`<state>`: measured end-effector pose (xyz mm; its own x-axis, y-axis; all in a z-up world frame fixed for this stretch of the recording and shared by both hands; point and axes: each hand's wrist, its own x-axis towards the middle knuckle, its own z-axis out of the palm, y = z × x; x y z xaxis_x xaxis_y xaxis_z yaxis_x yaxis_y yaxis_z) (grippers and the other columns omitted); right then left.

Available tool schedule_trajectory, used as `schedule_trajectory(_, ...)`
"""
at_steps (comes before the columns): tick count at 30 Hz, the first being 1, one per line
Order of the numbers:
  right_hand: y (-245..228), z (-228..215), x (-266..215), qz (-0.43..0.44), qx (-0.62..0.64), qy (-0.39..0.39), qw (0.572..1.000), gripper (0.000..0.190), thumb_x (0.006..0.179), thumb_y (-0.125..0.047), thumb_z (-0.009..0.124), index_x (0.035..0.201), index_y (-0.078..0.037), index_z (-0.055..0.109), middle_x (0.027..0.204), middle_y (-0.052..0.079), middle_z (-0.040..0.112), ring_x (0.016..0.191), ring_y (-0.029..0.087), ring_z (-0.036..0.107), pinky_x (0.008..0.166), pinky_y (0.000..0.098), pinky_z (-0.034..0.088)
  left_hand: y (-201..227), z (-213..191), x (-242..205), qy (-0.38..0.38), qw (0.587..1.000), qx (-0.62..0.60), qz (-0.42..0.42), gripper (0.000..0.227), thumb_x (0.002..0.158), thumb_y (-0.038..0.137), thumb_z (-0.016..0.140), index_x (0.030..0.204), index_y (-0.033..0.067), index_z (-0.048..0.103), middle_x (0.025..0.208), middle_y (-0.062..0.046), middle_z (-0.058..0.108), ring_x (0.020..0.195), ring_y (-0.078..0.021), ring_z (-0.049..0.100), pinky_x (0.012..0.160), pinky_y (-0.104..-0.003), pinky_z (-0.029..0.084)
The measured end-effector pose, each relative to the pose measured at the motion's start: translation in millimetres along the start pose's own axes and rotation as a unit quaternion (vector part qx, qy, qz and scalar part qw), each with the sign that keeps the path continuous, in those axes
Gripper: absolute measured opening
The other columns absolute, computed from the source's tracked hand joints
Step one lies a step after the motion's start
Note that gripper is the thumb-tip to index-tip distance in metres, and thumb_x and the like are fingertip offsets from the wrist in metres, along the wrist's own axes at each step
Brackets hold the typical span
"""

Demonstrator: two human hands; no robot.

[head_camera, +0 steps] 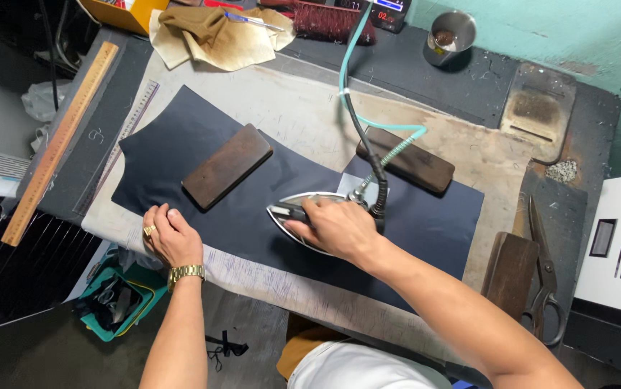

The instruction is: The person irons a piece of dark fabric, cuts it with shears along marked lines, and uses a ruler and pen to draw further guidelines.

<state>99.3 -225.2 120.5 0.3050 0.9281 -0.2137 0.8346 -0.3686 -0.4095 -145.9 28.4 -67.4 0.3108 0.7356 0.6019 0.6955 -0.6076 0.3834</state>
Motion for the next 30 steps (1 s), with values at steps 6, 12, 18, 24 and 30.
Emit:
schedule_trajectory(6,-9.1,14.7,29.3,0.018,-0.026,0.106,0.994,0.054,0.101,-0.060,0.047,0.097,-0.009,0.063,0.077,0.018,0.068,0.068,0.044,0.074,0.064,0.0547,0.060,-4.0,3.2,-0.2,0.016,1.000,-0.012,0.011,0.021,0.106,0.016,0.057,0.118,0.0043,0.070,0.119,-0.018,0.065,0.118,-0.0382,0.063,0.100,-0.050,0.046)
schedule_trajectory(12,2.1,13.6,32.5,0.085,-0.036,0.127,0.988,0.053,0.102,-0.060,0.047,0.097,-0.010,0.061,0.075,0.016,0.069,0.067,0.042,0.075,0.062,0.0531,0.060,-8.0,6.9,-2.0,0.026,1.000,-0.008,0.013,0.021,0.107,0.018,0.057,0.117,0.0051,0.070,0.118,-0.017,0.066,0.119,-0.0371,0.063,0.100,-0.050,0.046)
schedule_trajectory(18,28.6,1.8,28.3,0.166,-0.012,0.075,0.983,0.060,0.103,-0.065,0.041,0.106,-0.008,0.059,0.081,0.021,0.071,0.077,0.048,0.074,0.072,0.0574,0.060,-9.4,7.6,-3.1,0.011,1.000,-0.009,0.005,0.020,0.107,0.017,0.057,0.117,0.0052,0.069,0.120,-0.017,0.065,0.121,-0.0377,0.061,0.101,-0.051,0.044)
schedule_trajectory(24,54.6,-1.0,20.4,0.202,-0.015,0.085,0.976,0.062,0.103,-0.067,0.039,0.105,-0.009,0.060,0.083,0.022,0.072,0.079,0.050,0.074,0.073,0.0581,0.059,-4.5,1.8,-2.7,-0.002,1.000,-0.006,0.000,0.021,0.109,0.019,0.055,0.119,0.0051,0.068,0.121,-0.017,0.064,0.122,-0.0375,0.061,0.102,-0.052,0.044)
schedule_trajectory(30,68.3,-15.6,5.2,0.234,-0.002,0.075,0.969,0.062,0.104,-0.066,0.042,0.106,-0.007,0.061,0.088,0.025,0.073,0.084,0.053,0.073,0.078,0.0614,0.057,-5.1,2.6,-2.4,0.001,1.000,-0.011,-0.002,0.020,0.107,0.017,0.056,0.118,0.0055,0.068,0.121,-0.017,0.065,0.121,-0.0376,0.061,0.102,-0.052,0.043)
